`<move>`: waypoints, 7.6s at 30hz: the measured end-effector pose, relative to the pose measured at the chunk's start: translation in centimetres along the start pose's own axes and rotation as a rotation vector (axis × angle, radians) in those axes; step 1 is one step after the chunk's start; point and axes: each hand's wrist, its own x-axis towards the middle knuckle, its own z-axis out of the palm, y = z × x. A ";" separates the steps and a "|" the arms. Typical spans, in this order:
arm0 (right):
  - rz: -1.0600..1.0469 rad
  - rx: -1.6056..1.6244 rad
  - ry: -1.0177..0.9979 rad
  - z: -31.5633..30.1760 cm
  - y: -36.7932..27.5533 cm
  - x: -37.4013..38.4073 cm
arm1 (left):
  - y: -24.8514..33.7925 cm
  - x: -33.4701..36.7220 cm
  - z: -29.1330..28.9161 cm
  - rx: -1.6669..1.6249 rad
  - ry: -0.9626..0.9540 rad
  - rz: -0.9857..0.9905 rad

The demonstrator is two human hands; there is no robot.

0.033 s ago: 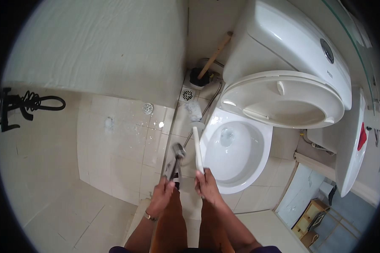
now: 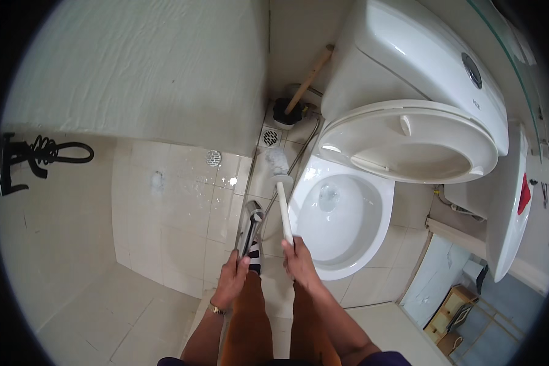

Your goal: The person cleans a bathroom by wiping down the toilet surfaces with a cloth, spraying liquid from a bottle onto the floor, and scrubbing the floor tiles with a brush while rinsing with a hand-held shower head.

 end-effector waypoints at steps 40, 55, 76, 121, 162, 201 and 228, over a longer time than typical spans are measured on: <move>-0.146 -0.184 0.535 10.1 10.0 32.0 | -7.4 8.7 -2.4 -0.021 -0.036 0.067; -0.243 -0.237 0.446 15.2 11.7 29.0 | -7.2 10.0 -4.1 -0.036 0.049 0.095; -0.083 -0.052 0.216 8.5 14.4 20.9 | -6.4 5.9 -0.1 -0.252 0.147 0.040; -0.041 -1.223 0.373 -17.0 20.0 -11.3 | -3.3 -7.7 10.3 0.157 -0.098 0.338; -0.064 -1.304 0.425 -16.5 21.8 -11.2 | -6.2 -7.0 10.4 -0.007 -0.061 0.191; -0.079 -0.847 0.383 -17.1 21.1 -10.4 | 5.8 -11.5 8.2 0.428 -0.076 0.460; -0.481 -0.167 0.391 -4.3 2.7 -27.7 | 16.0 -9.6 10.6 0.429 -0.389 0.195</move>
